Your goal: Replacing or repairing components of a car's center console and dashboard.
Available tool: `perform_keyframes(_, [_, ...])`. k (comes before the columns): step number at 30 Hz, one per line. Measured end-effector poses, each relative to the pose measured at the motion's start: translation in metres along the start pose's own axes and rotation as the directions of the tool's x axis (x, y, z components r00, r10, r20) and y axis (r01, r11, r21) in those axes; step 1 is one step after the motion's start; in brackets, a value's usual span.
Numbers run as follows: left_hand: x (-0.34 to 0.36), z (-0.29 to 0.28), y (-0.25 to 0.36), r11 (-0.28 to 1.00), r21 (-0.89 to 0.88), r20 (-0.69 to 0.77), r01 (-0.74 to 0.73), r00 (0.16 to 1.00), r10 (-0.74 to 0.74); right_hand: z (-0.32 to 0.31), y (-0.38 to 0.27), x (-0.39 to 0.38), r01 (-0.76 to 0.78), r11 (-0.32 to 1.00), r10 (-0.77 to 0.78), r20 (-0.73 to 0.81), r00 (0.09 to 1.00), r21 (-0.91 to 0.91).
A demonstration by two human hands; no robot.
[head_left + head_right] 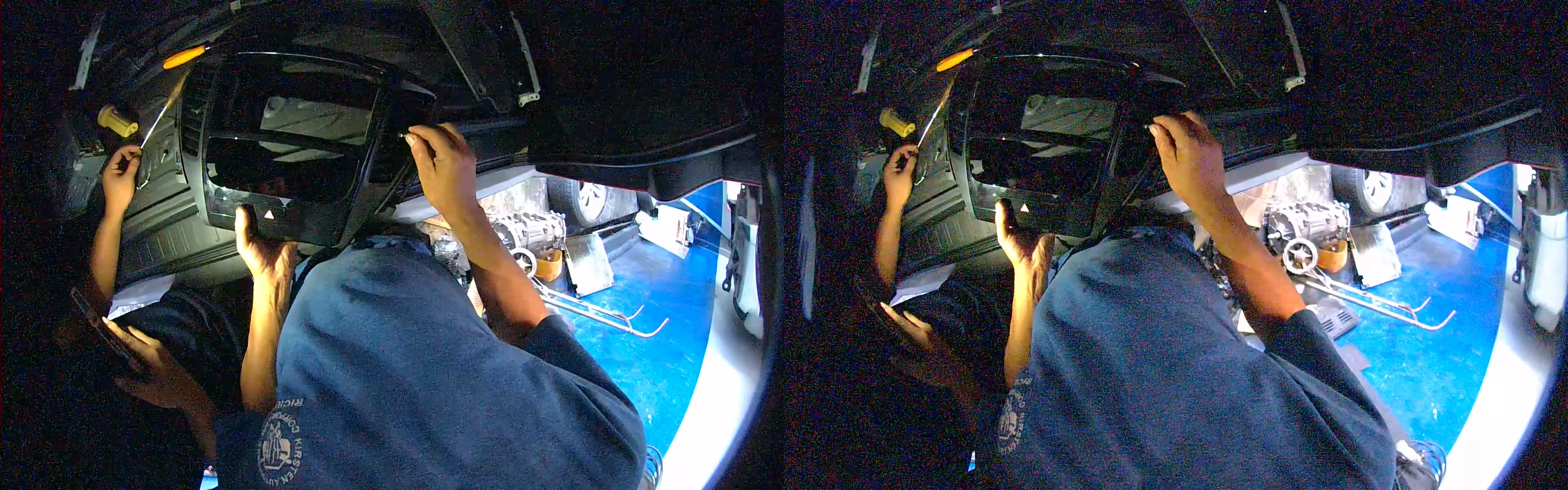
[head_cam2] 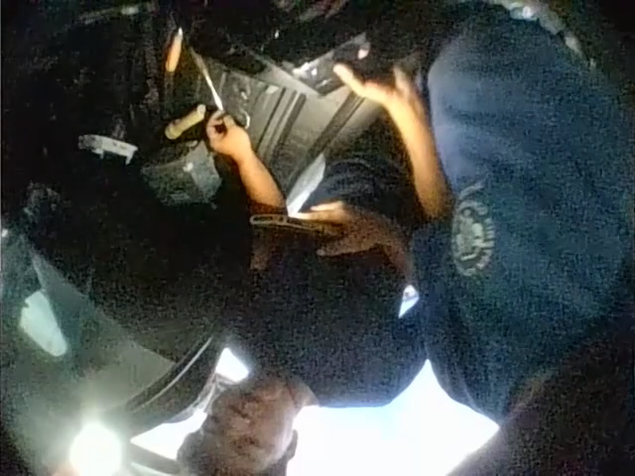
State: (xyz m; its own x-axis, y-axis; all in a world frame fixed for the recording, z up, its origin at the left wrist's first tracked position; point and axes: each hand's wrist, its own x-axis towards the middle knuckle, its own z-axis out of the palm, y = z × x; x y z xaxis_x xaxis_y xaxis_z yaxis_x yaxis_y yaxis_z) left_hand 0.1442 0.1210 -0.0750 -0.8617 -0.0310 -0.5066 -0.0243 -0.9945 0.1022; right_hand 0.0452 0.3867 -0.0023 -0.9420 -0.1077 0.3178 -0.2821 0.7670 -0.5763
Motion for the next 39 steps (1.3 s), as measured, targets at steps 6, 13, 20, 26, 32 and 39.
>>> perform_keyframes(6, [0.000, 0.004, -0.002, 0.992, 0.108, -0.097, -0.060, 0.993, 0.071, 0.003, 0.003, 0.000, 0.026, 0.999, -0.026, -0.013, 1.000, -0.021])
perform_keyframes(13, [-0.002, 0.002, 0.000, 0.999, 0.010, -0.069, -0.033, 0.997, 0.034, -0.001, 0.006, -0.006, 0.047, 0.996, -0.048, 0.017, 0.999, 0.076])
perform_keyframes(20, [-0.003, 0.008, -0.002, 0.995, 0.070, -0.122, -0.068, 0.990, 0.076, -0.008, 0.003, -0.002, 0.032, 0.995, -0.042, 0.112, 0.993, 0.095])
perform_keyframes(26, [-0.001, 0.000, -0.003, 0.987, 0.141, -0.167, -0.082, 0.980, 0.105, -0.004, 0.005, 0.004, 0.027, 0.998, -0.030, 0.062, 0.998, 0.050])
perform_keyframes(32, [0.002, -0.012, 0.002, 1.000, -0.022, -0.052, -0.005, 0.999, 0.003, 0.002, 0.005, 0.009, 0.017, 0.999, -0.017, 0.010, 1.000, 0.044])
perform_keyframes(39, [-0.001, 0.001, -0.001, 1.000, -0.019, -0.089, -0.014, 0.996, 0.012, -0.004, 0.002, 0.000, 0.040, 0.994, -0.046, 0.055, 0.997, 0.104])
